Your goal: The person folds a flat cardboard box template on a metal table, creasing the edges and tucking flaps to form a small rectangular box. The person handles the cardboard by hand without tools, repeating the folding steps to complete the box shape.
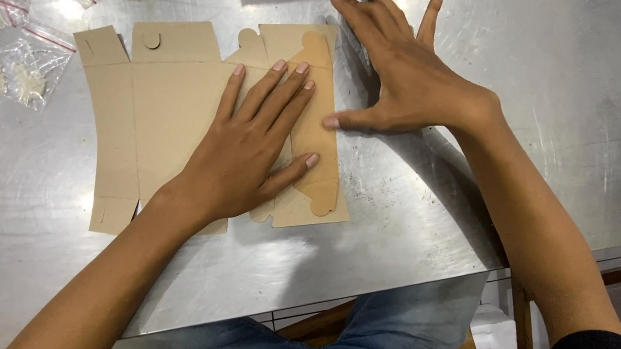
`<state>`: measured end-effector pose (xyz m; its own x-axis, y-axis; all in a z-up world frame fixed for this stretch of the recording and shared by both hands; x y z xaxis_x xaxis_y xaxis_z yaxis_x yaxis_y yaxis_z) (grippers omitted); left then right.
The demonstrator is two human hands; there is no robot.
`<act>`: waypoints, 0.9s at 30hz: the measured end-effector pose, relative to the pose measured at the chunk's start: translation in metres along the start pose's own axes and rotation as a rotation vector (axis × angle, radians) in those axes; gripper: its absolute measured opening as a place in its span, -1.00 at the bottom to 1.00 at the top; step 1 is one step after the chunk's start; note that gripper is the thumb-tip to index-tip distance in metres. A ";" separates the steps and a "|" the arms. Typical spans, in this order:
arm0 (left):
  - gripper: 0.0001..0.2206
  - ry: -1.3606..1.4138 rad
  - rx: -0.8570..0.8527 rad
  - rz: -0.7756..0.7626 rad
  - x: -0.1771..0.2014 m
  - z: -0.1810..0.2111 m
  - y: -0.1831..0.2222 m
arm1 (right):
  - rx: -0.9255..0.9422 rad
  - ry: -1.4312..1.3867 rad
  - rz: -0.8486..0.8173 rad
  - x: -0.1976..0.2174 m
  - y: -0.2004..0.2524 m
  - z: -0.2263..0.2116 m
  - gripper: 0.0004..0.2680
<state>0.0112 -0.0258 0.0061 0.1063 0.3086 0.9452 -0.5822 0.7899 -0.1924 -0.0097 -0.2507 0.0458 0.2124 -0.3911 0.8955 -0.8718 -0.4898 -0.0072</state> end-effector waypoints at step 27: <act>-0.35 0.115 0.054 -0.036 0.002 -0.001 -0.001 | 0.046 -0.040 0.088 -0.012 -0.001 0.008 -0.18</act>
<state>0.0124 -0.0253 0.0079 0.2182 0.3414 0.9142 -0.6182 0.7732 -0.1412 -0.0081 -0.2516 0.0318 0.1543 -0.4646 0.8720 -0.8669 -0.4870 -0.1061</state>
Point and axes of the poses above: each hand's wrist, its own y-axis away from the middle knuckle, its own x-axis out of the back of the hand, z = x × y, the point moved 3 cm from there along -y, towards the middle knuckle, and after that the axes turned 15 degrees about x, right-handed, at the moved point
